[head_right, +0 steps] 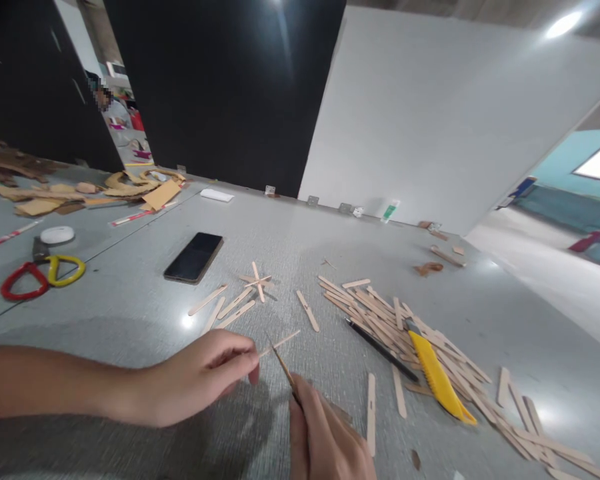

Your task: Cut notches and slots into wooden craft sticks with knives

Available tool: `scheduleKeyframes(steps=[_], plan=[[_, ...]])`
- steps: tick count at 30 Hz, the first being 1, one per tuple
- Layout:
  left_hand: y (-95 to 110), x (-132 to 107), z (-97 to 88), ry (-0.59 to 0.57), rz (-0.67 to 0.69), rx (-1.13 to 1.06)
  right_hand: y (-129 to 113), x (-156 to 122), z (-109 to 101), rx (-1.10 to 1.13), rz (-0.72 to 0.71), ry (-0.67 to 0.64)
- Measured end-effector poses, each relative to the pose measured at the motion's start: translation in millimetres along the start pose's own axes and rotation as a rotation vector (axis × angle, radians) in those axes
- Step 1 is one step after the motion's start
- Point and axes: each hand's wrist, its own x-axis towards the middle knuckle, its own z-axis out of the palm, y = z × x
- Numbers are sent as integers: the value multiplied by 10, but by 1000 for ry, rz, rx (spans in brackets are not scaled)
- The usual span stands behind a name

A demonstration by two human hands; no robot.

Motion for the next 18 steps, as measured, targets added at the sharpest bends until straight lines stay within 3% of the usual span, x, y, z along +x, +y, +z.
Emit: scheduleKeyframes(steps=[3,6,12,18], plan=[[-216,171,-32,89,223,587,67,-33,42,-135,-17,-75],[-356,256,-15,80,352,921,61,-48,97,-180,-68,-149],[-437,274,-9,30,427,1029,-21,-2,115,-235,-180,-146],[-539,295,-38,29,471,977,-95,24,46,-288,-222,-225]])
